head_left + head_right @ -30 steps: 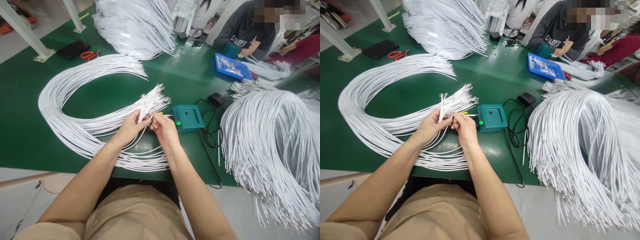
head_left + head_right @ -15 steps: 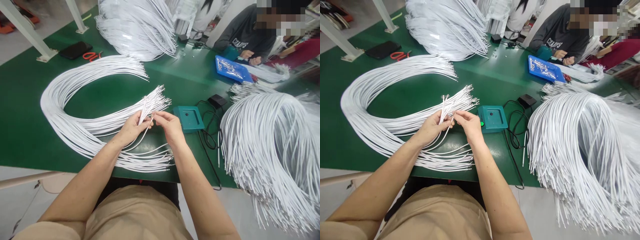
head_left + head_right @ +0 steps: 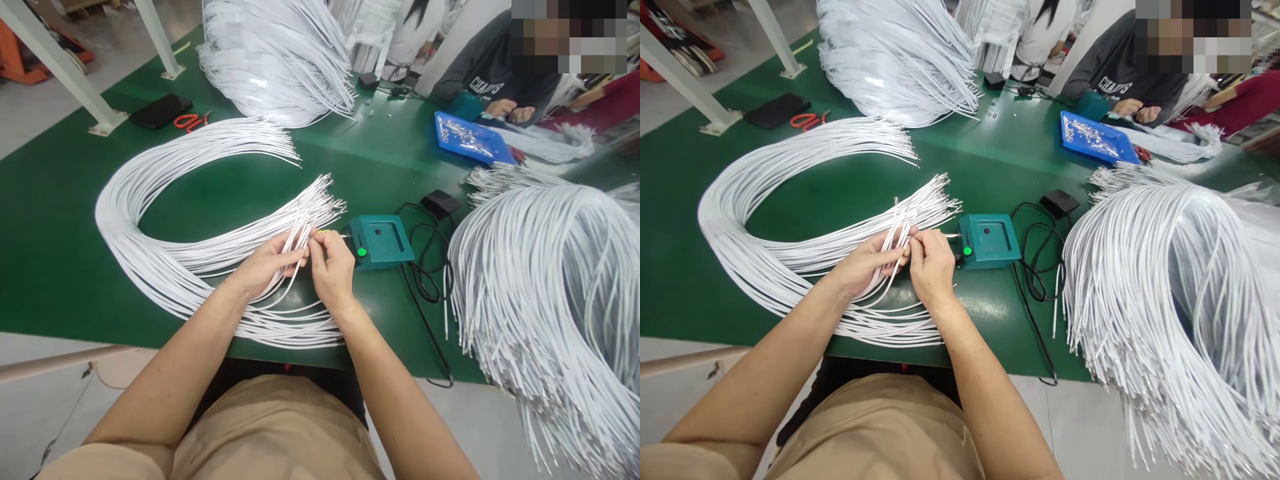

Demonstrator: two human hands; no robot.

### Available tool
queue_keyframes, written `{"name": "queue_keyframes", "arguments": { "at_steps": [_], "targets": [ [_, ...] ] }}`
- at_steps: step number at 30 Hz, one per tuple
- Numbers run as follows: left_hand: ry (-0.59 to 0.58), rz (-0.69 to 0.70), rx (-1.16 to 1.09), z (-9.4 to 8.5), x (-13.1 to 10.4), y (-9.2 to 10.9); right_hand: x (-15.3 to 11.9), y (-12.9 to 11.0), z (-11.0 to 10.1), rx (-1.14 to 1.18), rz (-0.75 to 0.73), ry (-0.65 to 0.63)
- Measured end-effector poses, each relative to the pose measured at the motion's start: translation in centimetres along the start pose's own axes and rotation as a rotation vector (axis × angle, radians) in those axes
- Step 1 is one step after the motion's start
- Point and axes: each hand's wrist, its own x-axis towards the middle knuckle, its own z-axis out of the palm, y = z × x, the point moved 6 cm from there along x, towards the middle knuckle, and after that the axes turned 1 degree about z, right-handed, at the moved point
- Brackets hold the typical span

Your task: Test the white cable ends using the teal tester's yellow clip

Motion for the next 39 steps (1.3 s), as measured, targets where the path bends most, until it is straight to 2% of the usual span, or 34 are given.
{"name": "queue_keyframes", "arguments": {
  "at_steps": [3,7,11,15,17,26,39],
  "targets": [
    [0.038,-0.026,-0.02,-0.1,0.0,0.2,0.0,-0.8,0.1,-0.244,-0.206,-0.078],
    [0.104,-0.027,0.069,-0.5,0.4,0.1,0.7,-0.8,-0.1,-0.486,-0.343,-0.222],
    [0.14,0.061,0.263,-0.8,1.0,0.0,2.6,0.3,-1.3,-0.626,-0.326,-0.282],
    [0.171,0.133,0.52,-1.0,1.4,0.0,3.9,1.7,-1.4,-0.721,-0.306,-0.439],
    [0.184,0.15,0.61,-1.1,1.5,0.1,4.2,2.1,-1.4,-0.711,-0.309,-0.475],
    [0.239,0.208,0.83,-1.8,2.5,0.1,4.7,2.6,-1.5,-0.648,-0.301,-0.436],
    [0.233,0.174,0.898,-1.8,2.4,-0.1,4.6,2.5,-1.6,-0.635,-0.283,-0.381]
  ]
}}
